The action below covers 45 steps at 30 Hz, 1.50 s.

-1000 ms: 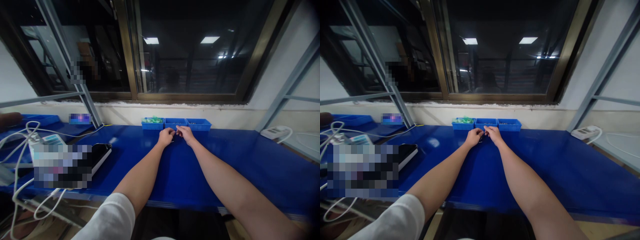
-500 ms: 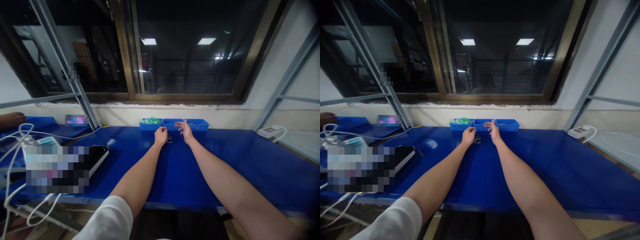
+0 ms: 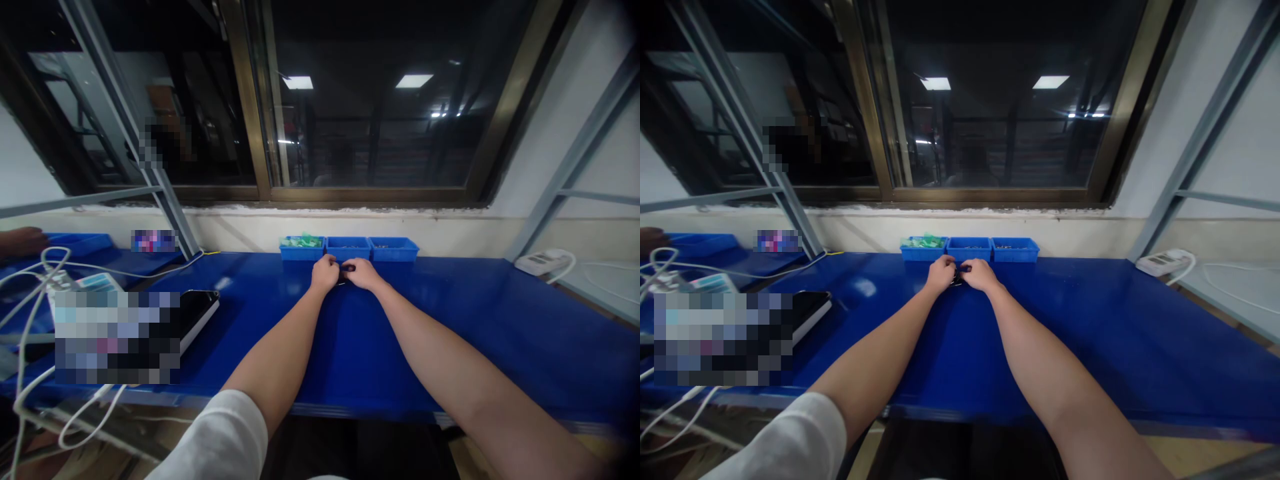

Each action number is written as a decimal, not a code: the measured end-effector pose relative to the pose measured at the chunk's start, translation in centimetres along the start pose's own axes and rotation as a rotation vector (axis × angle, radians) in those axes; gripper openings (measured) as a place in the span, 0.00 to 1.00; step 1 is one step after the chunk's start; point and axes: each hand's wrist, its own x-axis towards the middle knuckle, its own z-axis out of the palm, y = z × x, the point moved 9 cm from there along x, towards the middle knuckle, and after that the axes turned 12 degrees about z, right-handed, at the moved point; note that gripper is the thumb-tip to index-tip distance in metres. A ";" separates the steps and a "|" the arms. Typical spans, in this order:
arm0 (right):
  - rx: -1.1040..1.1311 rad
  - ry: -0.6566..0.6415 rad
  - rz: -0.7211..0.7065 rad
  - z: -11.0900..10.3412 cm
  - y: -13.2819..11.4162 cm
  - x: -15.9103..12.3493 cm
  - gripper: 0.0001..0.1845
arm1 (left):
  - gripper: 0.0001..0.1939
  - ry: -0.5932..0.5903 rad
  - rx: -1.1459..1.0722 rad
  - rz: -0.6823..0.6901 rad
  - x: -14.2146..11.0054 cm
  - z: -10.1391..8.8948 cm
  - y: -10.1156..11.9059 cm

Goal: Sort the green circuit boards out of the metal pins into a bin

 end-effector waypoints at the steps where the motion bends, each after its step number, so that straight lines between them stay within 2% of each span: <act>1: -0.047 -0.017 -0.019 0.2 -0.2 -0.1 0.14 | 0.16 -0.037 0.092 0.011 0.0 0.0 0.2; 5: -0.127 -0.004 -0.031 0.2 -0.4 -0.3 0.11 | 0.24 -0.239 0.325 0.063 -0.1 0.2 0.5; 9: -0.154 0.022 -0.029 0.0 -0.3 -0.2 0.11 | 0.39 -0.573 0.336 0.121 -1.6 2.4 0.3; 11: -0.172 0.035 -0.003 -0.1 -0.2 -0.3 0.11 | 0.43 -0.658 0.344 0.113 -2.4 3.2 0.2; 13: -0.194 0.048 0.056 -0.4 0.2 -0.3 0.11 | 0.43 -0.661 0.368 0.122 -2.7 3.7 0.4; 17: -0.252 0.083 0.220 -1.2 1.2 -0.5 0.11 | 0.39 -0.593 0.422 0.212 -2.4 4.7 1.5; 20: -0.274 0.085 0.272 -1.4 1.5 -0.6 0.11 | 0.36 -0.538 0.437 0.288 -1.9 5.1 2.1; 27: -0.292 0.014 0.281 -0.8 1.6 -0.3 0.13 | 0.31 -0.484 0.418 0.380 -1.9 5.1 2.7; 38: -0.306 -0.068 0.231 0.0 1.8 0.1 0.13 | 0.30 -0.475 0.312 0.299 -1.7 4.8 2.5; 45: -0.310 -0.101 0.207 0.3 1.7 0.0 0.16 | 0.32 -0.522 0.269 0.254 -1.8 5.0 2.1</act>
